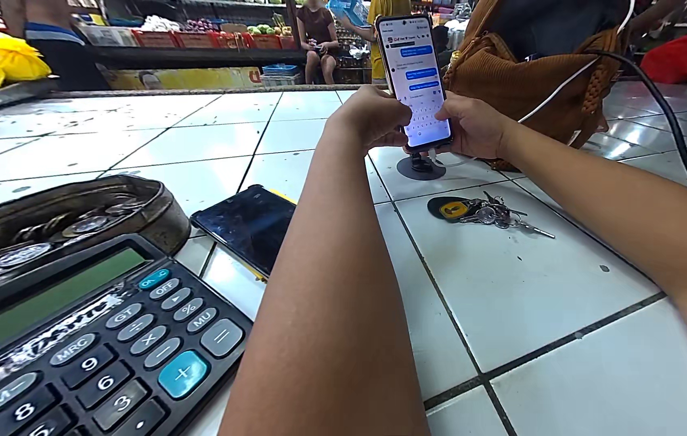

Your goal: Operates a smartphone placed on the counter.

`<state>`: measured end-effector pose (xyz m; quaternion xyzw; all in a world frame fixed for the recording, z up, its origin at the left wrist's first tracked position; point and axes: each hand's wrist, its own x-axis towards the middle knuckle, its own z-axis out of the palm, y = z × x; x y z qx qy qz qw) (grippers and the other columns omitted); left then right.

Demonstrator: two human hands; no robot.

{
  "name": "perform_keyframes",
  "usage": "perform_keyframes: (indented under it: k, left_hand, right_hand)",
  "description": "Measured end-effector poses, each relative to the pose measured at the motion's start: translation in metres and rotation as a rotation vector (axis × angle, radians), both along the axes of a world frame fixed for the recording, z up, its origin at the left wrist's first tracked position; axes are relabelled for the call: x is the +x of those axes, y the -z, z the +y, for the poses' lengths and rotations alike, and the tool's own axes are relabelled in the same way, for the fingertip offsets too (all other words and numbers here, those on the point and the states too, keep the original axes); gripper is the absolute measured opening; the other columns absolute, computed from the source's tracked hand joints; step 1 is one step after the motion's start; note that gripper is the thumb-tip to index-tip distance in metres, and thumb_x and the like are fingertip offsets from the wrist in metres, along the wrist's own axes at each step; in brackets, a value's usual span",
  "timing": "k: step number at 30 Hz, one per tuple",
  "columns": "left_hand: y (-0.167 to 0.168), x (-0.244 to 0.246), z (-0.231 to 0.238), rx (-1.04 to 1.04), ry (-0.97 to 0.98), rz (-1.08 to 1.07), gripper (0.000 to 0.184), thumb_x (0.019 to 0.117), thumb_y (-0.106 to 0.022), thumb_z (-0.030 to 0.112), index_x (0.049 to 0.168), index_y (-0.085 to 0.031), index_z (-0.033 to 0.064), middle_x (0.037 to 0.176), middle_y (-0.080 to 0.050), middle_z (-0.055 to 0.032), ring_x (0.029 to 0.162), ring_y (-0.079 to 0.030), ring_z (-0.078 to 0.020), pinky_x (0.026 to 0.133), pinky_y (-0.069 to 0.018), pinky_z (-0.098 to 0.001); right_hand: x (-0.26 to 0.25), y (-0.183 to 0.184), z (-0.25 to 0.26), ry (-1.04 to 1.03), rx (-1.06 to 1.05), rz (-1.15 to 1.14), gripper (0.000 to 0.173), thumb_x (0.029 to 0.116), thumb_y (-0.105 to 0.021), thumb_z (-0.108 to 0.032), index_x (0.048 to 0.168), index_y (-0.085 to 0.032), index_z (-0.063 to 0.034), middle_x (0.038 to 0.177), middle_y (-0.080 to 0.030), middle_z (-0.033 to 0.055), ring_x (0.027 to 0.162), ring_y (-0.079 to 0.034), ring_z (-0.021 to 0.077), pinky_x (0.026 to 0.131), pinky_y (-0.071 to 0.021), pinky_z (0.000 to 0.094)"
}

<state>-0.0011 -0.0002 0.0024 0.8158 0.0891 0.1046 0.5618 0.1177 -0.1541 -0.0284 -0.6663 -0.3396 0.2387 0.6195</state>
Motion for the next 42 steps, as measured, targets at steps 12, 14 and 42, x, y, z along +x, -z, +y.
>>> perform_keyframes:
  k: [12,14,42]
  left_hand:
    - [0.0025,-0.0001,0.0003,0.047,0.015,-0.029,0.03,0.099,-0.058,-0.002,0.128,-0.058,-0.0002,0.108,-0.065,-0.0117,0.078,-0.068,-0.0093,0.072,-0.0579,-0.0214]
    - [0.0022,0.0,0.0002,0.026,0.017,-0.025,0.029,0.0989,-0.058,-0.002,0.128,-0.057,-0.0007,0.106,-0.064,-0.0109,0.078,-0.068,-0.0092,0.071,-0.0579,-0.0211]
    - [-0.0011,0.0019,0.001,0.029,-0.029,0.015,0.027,0.0979,-0.054,0.0,0.125,-0.059,-0.0003,0.097,-0.065,-0.0088,0.075,-0.068,-0.0092,0.069,-0.058,-0.0218]
  right_hand:
    - [0.0013,0.0019,0.0,-0.055,-0.012,-0.081,0.038,0.1068,-0.039,-0.016,0.145,-0.036,-0.0177,0.12,-0.064,0.0099,0.102,-0.069,0.0208,0.084,-0.0599,0.0354]
    - [-0.0007,0.0028,0.0018,-0.024,-0.003,-0.097,0.039,0.1076,-0.047,-0.016,0.145,-0.037,-0.0156,0.119,-0.065,0.0107,0.1,-0.07,0.022,0.082,-0.0608,0.0362]
    - [0.003,0.0005,-0.0054,-0.134,-0.027,-0.086,0.058,0.0964,-0.05,0.001,0.147,-0.03,-0.0171,0.123,-0.061,0.0098,0.103,-0.068,0.0209,0.084,-0.0601,0.0357]
